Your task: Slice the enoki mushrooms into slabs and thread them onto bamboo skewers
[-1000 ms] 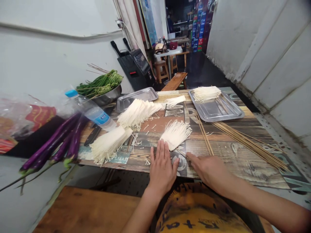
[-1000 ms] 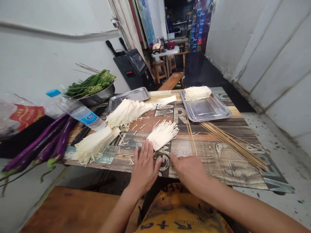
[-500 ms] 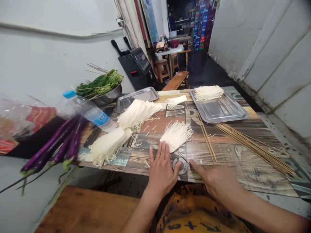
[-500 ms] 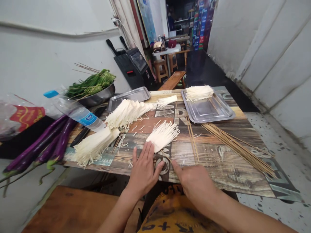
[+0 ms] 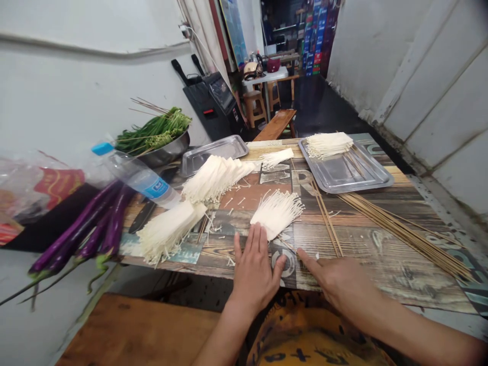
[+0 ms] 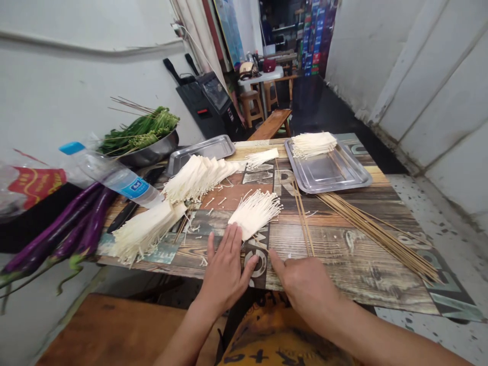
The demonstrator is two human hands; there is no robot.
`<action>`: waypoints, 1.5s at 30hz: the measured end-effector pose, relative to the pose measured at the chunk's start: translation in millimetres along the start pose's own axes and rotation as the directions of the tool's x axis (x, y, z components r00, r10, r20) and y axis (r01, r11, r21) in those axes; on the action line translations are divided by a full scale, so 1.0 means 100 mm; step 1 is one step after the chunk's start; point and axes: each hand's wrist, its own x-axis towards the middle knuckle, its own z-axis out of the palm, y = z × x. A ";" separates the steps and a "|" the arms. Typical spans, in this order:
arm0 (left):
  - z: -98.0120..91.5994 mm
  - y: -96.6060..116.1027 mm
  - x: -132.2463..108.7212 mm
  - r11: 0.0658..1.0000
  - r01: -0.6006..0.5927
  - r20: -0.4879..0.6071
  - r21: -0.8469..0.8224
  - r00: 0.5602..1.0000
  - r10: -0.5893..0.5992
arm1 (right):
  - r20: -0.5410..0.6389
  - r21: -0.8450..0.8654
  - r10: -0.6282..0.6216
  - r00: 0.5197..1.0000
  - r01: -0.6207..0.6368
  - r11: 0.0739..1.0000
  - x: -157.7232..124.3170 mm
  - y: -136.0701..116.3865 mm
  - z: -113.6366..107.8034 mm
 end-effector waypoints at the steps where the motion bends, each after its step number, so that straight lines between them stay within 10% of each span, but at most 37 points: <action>1: 0.00 0.00 0.00 1.000 0.004 -0.001 -0.004 1.000 -0.004 | -0.004 0.001 -0.004 1.000 0.004 1.000 0.00 0.00 0.02; 45: 0.02 -0.02 0.01 1.000 -0.008 0.032 0.005 0.999 0.008 | 0.231 0.016 0.052 0.972 -0.058 0.998 0.25 -0.03 -0.05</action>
